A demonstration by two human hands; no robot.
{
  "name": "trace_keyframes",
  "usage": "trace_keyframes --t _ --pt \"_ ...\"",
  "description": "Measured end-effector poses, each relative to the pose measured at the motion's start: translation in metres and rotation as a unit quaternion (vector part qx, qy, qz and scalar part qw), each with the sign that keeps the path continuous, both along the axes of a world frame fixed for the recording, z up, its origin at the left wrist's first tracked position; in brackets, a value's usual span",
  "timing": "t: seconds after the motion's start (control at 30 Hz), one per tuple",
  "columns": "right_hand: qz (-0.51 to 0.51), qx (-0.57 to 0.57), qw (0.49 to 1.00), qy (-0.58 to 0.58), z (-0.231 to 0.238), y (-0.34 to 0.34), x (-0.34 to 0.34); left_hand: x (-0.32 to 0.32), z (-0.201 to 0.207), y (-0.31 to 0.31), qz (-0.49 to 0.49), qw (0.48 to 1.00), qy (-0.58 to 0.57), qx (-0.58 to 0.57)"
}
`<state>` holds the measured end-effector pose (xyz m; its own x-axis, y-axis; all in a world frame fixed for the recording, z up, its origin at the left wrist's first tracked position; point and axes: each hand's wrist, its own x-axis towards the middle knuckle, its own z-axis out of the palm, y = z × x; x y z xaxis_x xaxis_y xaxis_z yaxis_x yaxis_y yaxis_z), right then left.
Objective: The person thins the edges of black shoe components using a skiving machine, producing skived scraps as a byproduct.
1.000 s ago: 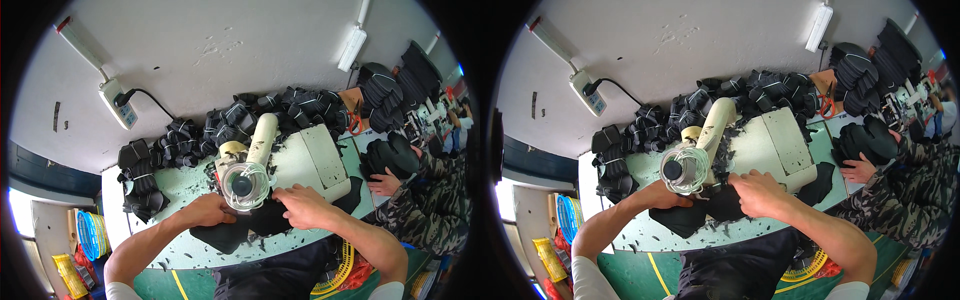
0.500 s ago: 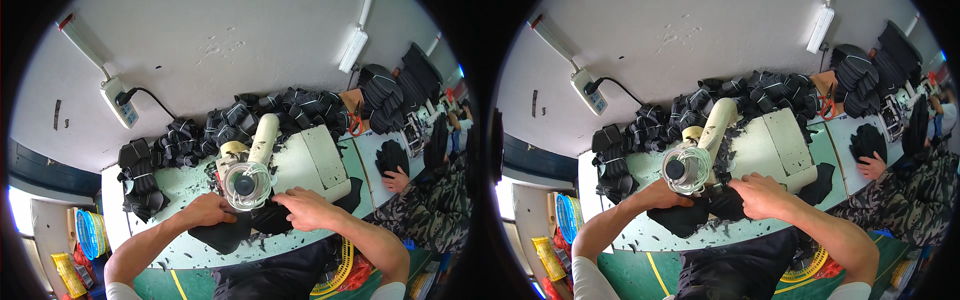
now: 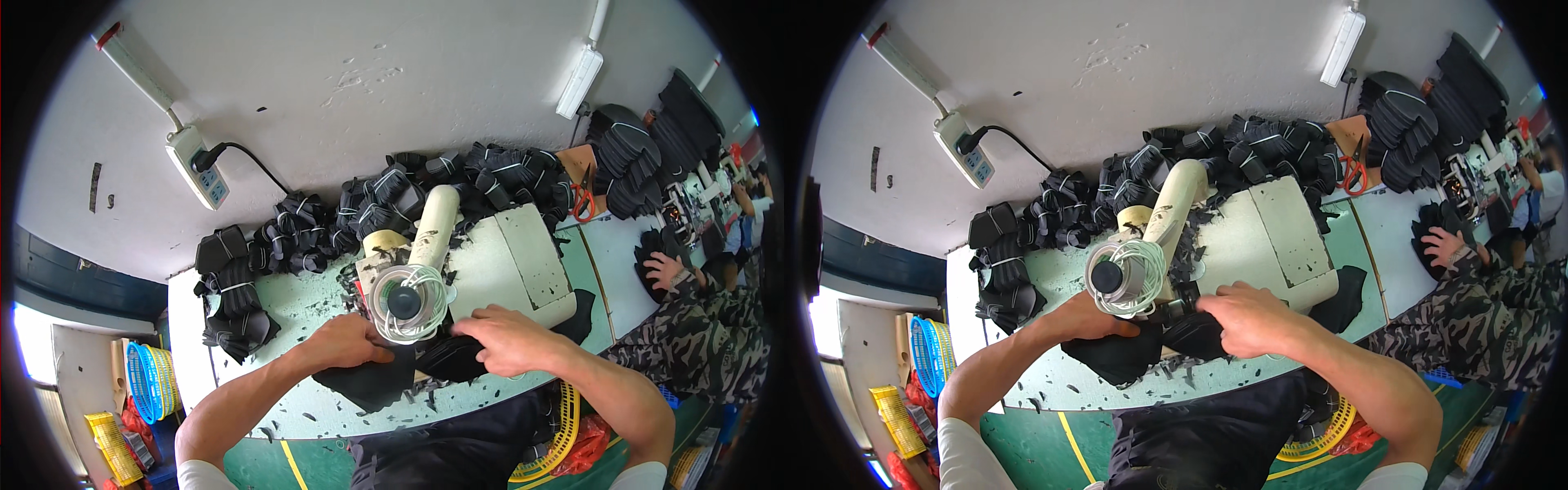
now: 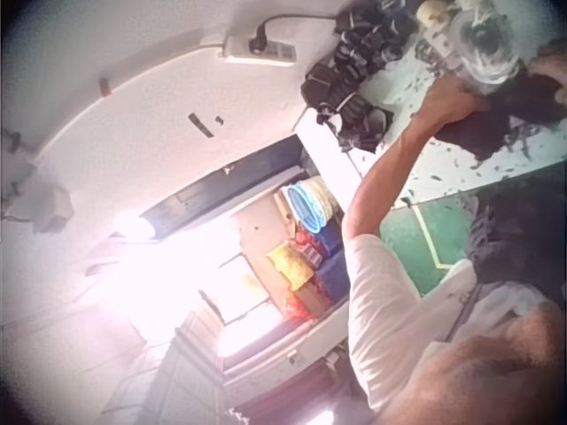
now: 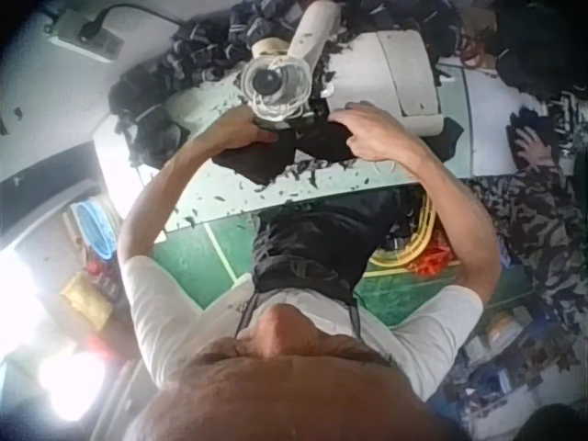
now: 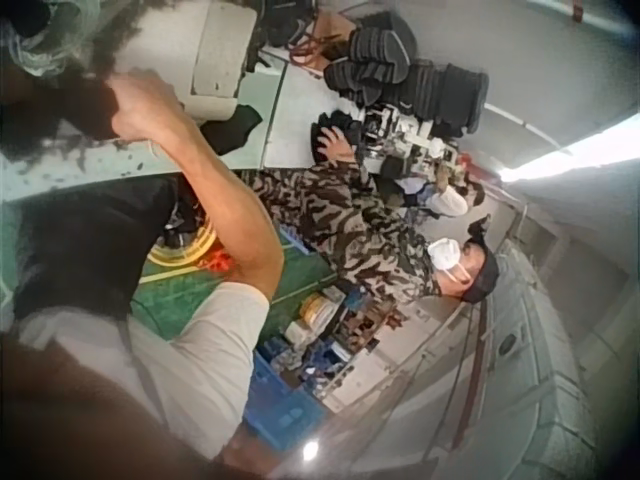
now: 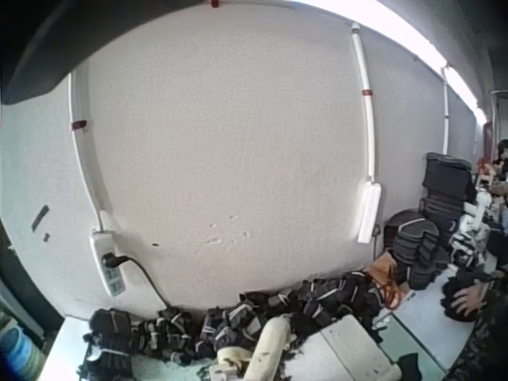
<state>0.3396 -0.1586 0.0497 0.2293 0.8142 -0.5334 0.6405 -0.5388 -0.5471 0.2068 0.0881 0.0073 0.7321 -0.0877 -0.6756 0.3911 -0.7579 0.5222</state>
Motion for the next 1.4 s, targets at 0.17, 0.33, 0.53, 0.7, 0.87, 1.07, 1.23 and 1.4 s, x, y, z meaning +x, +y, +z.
trace_keyframes --t 0.17,0.33,0.53,0.7,0.87,1.07,1.23,1.4 --pt "0.068 0.057 0.996 0.030 -0.002 0.001 0.013 0.011 0.013 -0.016 0.038 0.997 -0.062 -0.011" --pt "-0.001 -0.042 0.999 0.000 -0.004 0.012 -0.001 0.000 0.004 -0.001 -0.007 0.999 -0.016 -0.049" --pt "0.044 0.005 0.999 0.012 0.003 0.000 0.015 0.019 0.022 -0.018 0.028 1.000 0.005 -0.009" --pt "0.040 0.085 0.996 0.005 -0.008 0.010 0.003 0.005 0.006 -0.006 0.027 0.992 -0.072 -0.096" --pt "0.027 -0.013 0.999 0.015 -0.002 0.001 0.008 0.002 -0.003 -0.002 0.012 1.000 -0.017 0.006" --pt "0.072 0.082 0.993 0.048 -0.008 0.010 0.010 0.007 0.006 -0.018 0.044 0.993 -0.107 -0.035" --pt "-0.004 -0.046 0.998 0.050 0.001 0.010 0.004 -0.006 0.000 -0.004 -0.014 0.997 -0.066 -0.033" --pt "0.082 -0.004 0.996 0.045 0.009 0.006 0.017 -0.001 -0.004 -0.012 0.041 0.995 -0.080 0.044"
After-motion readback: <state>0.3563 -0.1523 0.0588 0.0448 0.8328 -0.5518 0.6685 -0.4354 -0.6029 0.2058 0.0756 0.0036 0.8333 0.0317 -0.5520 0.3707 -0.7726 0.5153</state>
